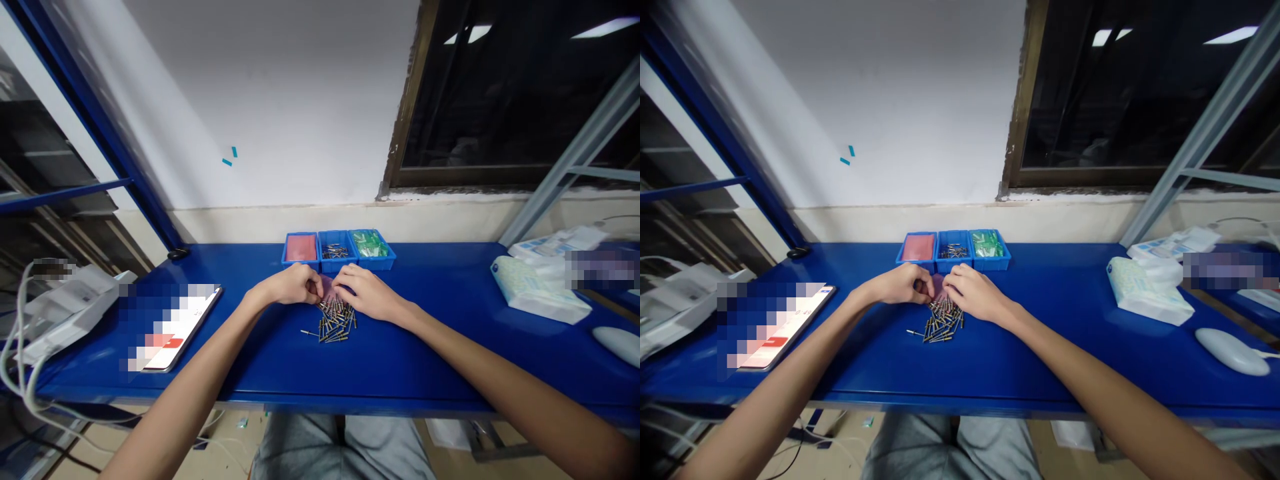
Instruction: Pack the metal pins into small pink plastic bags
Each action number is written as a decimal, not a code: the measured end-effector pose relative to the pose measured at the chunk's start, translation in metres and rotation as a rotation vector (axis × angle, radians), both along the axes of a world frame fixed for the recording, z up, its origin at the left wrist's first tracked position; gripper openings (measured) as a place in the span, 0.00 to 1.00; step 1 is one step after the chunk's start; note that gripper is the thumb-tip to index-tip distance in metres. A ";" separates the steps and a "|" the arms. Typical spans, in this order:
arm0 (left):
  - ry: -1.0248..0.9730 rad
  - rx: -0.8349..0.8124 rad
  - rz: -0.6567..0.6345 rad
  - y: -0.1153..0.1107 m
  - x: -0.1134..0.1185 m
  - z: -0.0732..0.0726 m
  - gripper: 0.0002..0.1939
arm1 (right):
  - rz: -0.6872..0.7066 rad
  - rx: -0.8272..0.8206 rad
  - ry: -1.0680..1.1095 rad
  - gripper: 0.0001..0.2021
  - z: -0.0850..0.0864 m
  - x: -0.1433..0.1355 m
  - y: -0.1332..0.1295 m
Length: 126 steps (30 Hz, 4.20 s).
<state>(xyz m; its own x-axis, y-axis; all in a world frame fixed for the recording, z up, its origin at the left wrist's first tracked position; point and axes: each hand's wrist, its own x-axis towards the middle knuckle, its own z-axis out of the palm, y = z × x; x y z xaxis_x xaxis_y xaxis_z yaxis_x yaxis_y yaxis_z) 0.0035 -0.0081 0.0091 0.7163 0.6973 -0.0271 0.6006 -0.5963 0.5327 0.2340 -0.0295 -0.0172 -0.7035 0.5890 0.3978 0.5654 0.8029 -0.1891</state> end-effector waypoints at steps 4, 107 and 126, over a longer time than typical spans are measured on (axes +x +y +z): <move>0.004 0.010 -0.015 0.001 -0.001 -0.002 0.10 | 0.000 -0.023 -0.014 0.10 -0.001 -0.001 0.000; -0.300 0.618 0.106 -0.013 0.031 -0.023 0.03 | -0.121 -0.230 0.364 0.09 0.009 0.000 0.003; -0.595 0.431 0.158 -0.013 0.036 -0.016 0.08 | -0.005 -0.497 0.571 0.05 0.005 0.000 0.011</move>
<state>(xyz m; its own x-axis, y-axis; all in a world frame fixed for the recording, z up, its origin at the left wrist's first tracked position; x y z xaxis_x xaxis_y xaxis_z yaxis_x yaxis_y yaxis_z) 0.0394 -0.0208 -0.0074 0.4154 0.6540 0.6323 0.3801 -0.7563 0.5325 0.2343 -0.0190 -0.0121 -0.4646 0.7968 0.3864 0.2739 0.5442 -0.7930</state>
